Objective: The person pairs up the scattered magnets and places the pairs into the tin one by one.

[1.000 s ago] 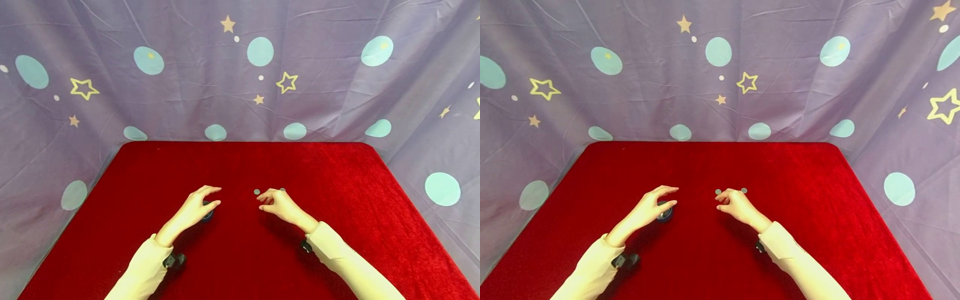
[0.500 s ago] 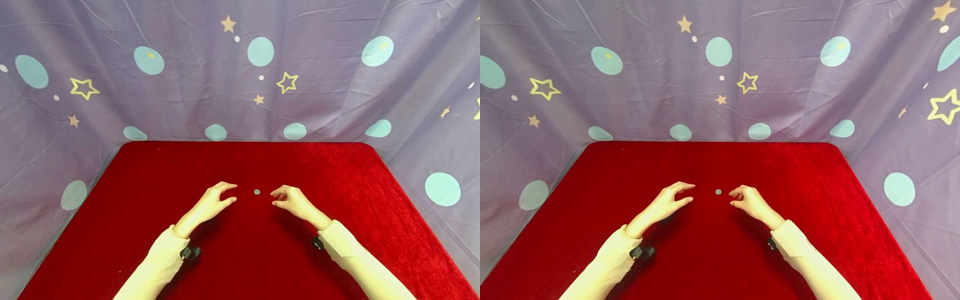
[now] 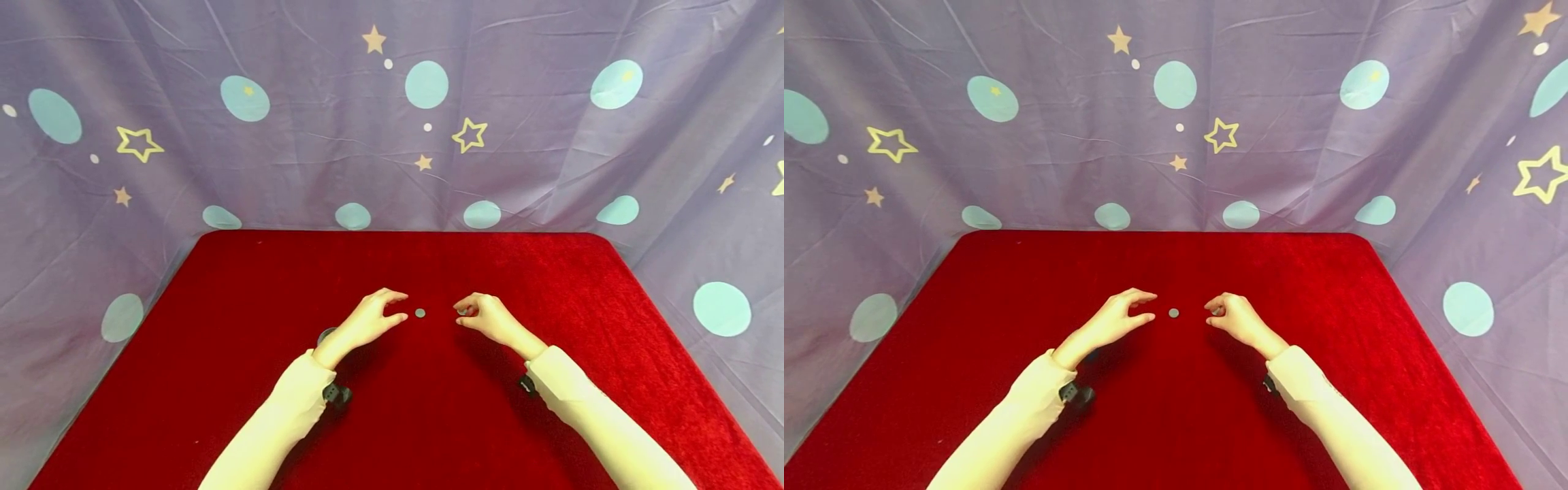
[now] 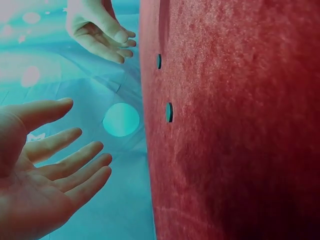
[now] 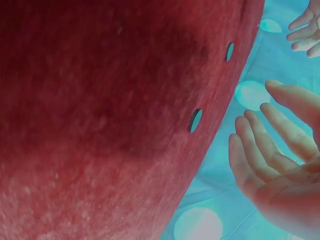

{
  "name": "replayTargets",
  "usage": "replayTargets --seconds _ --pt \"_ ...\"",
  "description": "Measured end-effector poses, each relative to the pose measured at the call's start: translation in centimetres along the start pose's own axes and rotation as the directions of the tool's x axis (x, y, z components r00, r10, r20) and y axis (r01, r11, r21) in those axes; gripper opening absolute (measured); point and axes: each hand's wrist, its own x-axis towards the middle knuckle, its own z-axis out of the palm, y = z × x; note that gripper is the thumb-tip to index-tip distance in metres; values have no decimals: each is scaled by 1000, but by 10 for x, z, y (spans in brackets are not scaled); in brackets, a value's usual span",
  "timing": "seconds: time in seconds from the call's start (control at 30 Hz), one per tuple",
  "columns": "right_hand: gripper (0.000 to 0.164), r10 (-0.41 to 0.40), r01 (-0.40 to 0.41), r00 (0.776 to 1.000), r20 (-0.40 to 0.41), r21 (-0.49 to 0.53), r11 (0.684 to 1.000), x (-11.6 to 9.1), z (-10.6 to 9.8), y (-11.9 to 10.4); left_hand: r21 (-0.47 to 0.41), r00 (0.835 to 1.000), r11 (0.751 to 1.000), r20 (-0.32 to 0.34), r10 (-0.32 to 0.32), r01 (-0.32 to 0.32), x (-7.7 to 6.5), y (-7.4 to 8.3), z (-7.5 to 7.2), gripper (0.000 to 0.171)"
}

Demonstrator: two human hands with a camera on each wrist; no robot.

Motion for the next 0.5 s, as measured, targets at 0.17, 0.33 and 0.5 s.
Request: replayTargets --seconds 0.17,0.33,0.5 --pt "22 11 -11 1000 9 -2 1000 6 -2 8 3 999 1000 33 -6 6 11 0 7 37" --pt "21 26 -26 1000 14 -2 1000 11 -4 14 18 998 1000 67 -18 17 21 -1 15 35" --pt "22 38 -37 999 35 -34 999 15 -4 20 44 993 999 115 -17 12 28 -6 23 35"
